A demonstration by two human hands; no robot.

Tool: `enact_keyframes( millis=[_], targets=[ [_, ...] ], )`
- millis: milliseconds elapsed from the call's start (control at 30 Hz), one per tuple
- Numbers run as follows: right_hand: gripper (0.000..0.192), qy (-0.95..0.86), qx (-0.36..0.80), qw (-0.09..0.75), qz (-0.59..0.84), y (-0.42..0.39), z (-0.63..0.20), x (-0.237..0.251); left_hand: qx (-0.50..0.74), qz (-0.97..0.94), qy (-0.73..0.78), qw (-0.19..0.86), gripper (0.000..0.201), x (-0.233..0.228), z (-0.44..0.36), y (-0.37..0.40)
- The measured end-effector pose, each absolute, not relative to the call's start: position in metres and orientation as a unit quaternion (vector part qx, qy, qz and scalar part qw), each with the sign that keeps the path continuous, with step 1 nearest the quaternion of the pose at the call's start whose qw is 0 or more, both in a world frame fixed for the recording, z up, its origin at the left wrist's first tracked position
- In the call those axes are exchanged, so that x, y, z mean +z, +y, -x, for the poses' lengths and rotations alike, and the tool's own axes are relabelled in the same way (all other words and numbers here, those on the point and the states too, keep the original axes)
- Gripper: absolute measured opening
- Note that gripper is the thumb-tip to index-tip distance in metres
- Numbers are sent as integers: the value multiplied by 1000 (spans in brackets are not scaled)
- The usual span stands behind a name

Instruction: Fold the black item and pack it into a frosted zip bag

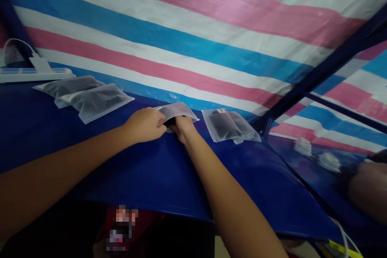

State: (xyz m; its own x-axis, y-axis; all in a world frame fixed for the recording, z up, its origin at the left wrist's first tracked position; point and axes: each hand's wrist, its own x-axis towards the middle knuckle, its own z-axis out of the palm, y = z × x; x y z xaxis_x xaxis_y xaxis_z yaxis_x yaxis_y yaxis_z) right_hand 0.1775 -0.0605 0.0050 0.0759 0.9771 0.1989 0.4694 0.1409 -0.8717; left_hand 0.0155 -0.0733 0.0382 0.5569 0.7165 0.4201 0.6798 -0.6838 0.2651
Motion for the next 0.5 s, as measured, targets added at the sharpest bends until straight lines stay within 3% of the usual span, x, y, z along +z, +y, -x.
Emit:
enact_keyframes(
  millis=[133,333,433,500],
  targets=[
    [26,-437,470,547,537,-59,-185,0,263,-880,394,40,22,40,-7,-64],
    [22,-417,525,584,459,-59,-177,-1,245,-911,328,57,27,39,-7,-66],
    [13,-421,542,528,501,-64,-182,11,258,-898,354,36,25,42,-1,-60],
    [12,-443,554,428,560,-69,-189,23,257,-887,381,38,25,43,6,-51]
  ],
)
